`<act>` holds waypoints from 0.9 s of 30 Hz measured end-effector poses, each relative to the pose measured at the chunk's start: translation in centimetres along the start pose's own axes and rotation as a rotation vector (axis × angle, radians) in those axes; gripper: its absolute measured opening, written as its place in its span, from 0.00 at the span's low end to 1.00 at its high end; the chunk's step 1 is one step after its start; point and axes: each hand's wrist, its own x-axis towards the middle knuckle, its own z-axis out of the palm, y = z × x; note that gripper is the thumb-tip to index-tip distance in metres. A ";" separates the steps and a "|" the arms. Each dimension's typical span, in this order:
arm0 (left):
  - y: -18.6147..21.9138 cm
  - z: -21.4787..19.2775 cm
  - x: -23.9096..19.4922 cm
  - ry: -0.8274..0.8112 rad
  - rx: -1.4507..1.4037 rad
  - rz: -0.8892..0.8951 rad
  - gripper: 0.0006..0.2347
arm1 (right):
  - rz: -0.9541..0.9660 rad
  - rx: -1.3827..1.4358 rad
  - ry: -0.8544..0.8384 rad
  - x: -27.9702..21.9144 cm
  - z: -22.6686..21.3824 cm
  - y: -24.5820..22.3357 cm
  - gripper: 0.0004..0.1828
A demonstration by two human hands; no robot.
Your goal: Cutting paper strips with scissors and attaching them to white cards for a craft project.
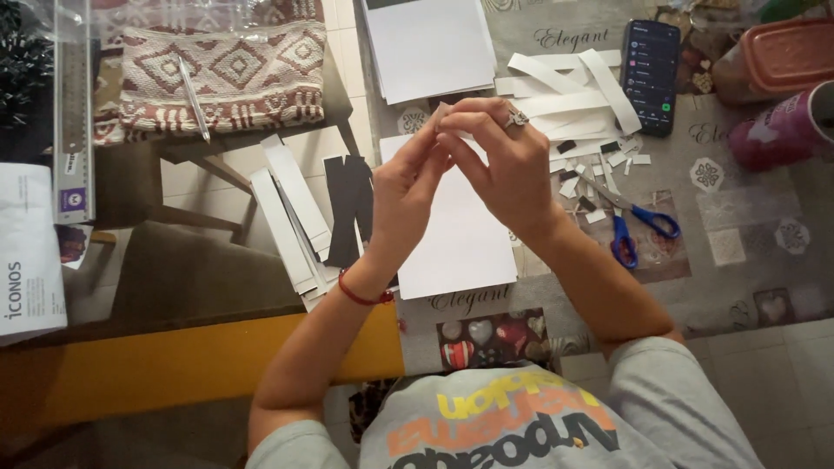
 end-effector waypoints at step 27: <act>-0.5 0.0 -0.7 -0.034 0.096 0.034 0.20 | -0.094 -0.102 0.046 0.0 -0.7 0.3 0.04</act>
